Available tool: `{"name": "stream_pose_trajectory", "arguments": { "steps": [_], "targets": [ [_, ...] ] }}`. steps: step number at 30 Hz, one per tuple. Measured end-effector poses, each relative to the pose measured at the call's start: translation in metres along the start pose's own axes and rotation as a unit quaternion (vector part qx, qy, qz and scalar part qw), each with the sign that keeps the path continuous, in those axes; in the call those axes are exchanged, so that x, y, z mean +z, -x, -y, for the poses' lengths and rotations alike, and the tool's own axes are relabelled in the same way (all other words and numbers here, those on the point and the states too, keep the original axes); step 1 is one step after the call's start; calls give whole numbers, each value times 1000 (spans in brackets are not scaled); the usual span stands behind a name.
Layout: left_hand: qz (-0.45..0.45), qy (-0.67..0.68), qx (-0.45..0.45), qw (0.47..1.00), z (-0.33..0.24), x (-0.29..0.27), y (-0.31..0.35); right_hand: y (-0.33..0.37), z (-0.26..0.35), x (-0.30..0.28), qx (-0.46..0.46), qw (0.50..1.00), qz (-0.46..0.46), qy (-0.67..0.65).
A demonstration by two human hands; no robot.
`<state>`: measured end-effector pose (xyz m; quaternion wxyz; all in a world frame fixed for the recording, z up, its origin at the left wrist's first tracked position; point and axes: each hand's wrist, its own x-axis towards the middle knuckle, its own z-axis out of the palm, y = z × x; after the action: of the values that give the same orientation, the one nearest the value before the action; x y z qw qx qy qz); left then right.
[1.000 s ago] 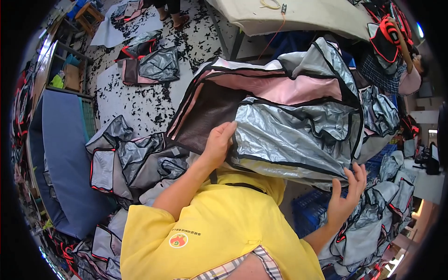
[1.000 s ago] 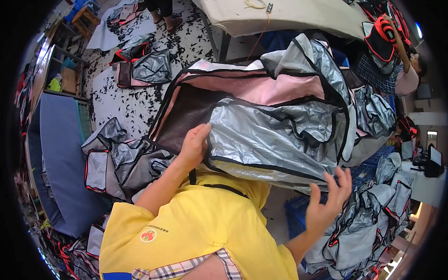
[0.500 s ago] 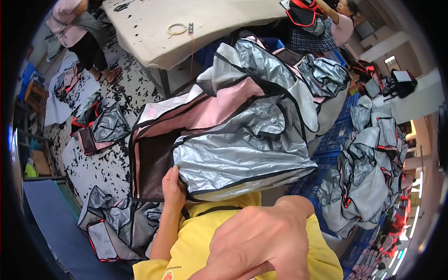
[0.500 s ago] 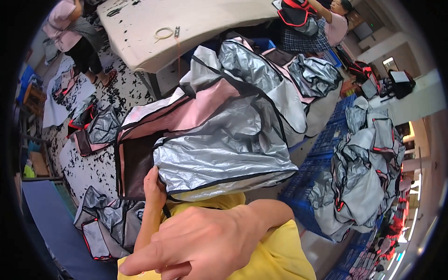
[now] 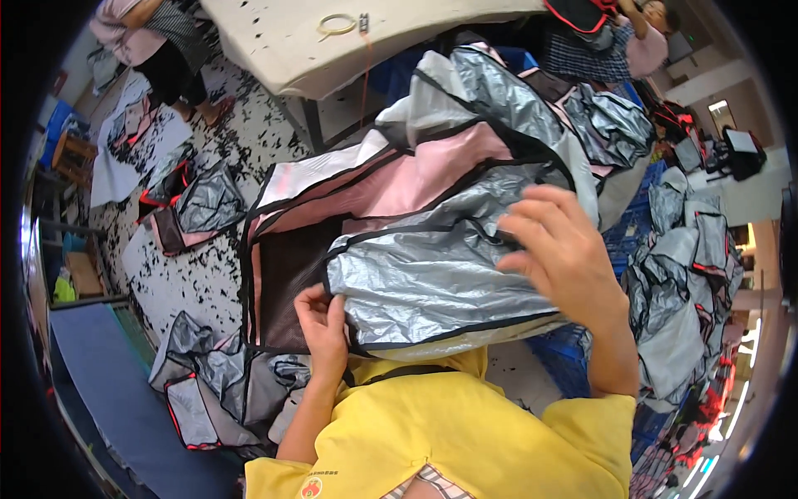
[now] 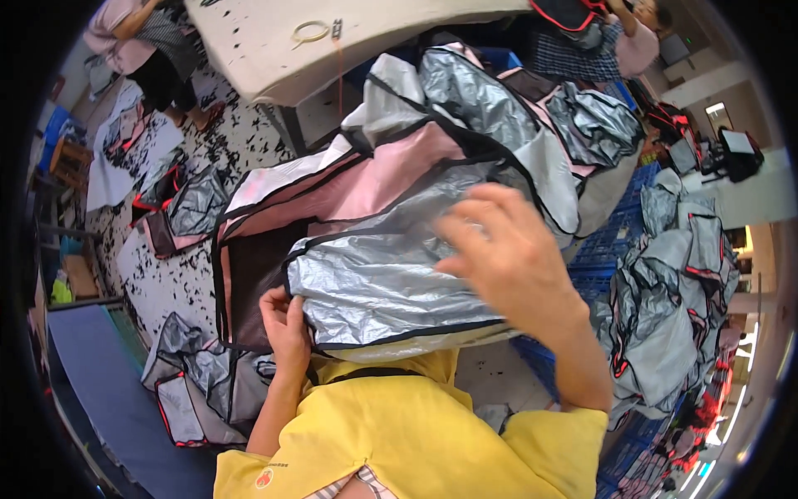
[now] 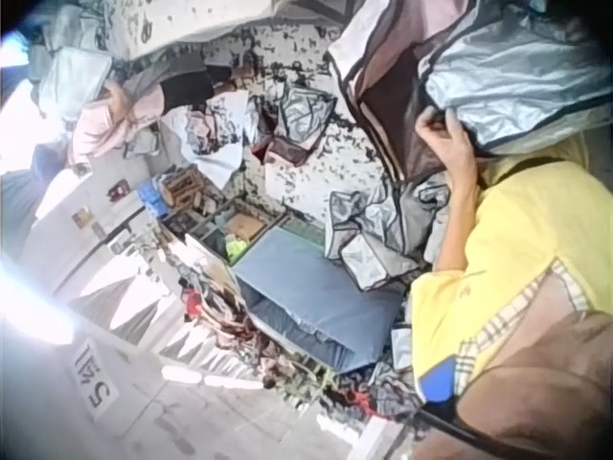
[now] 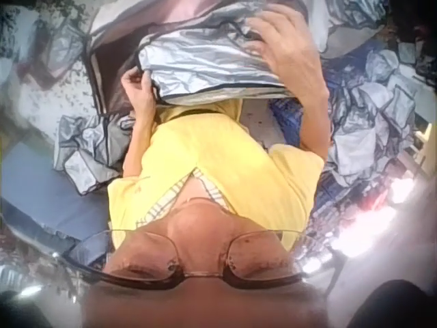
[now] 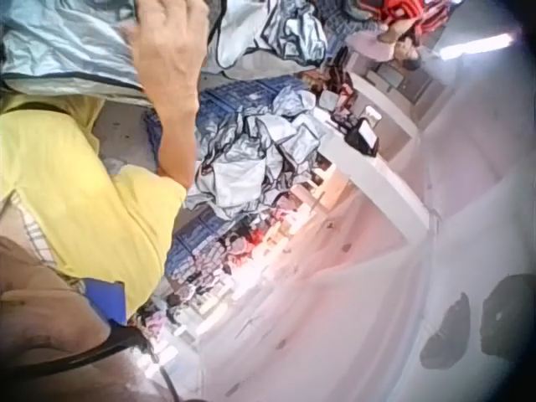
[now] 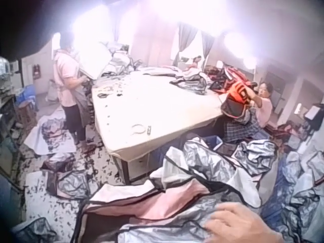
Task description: Inspecting and assembling silver and pink fabric components of a bag.
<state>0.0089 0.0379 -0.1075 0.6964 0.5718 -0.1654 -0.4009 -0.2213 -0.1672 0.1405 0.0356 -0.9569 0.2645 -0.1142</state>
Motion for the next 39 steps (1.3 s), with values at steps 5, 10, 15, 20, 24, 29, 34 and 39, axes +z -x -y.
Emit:
{"name": "stream_pose_trajectory", "arguments": {
  "steps": [5,10,15,20,24,29,34,39],
  "targets": [
    [131,-184,92,970,-48,20,-22,58,-66,47,54,987,11,152],
    [148,-278,56,948,-78,41,-75,62,-69,57,77,992,-55,83],
    [164,-329,100,925,-71,38,-95,83,-99,65,140,984,-110,21],
    [129,-370,204,897,-61,30,-72,107,-124,73,195,973,-122,-4],
    [140,-391,243,877,-54,12,-56,114,-124,73,184,978,-99,18],
    [121,-379,374,838,-24,-3,-29,120,-132,79,144,983,-89,72],
    [136,-329,382,853,-9,3,-23,134,-136,65,170,982,-59,54],
    [110,-327,388,855,-7,-9,-18,112,-132,63,194,981,-12,8]
  ]
}}
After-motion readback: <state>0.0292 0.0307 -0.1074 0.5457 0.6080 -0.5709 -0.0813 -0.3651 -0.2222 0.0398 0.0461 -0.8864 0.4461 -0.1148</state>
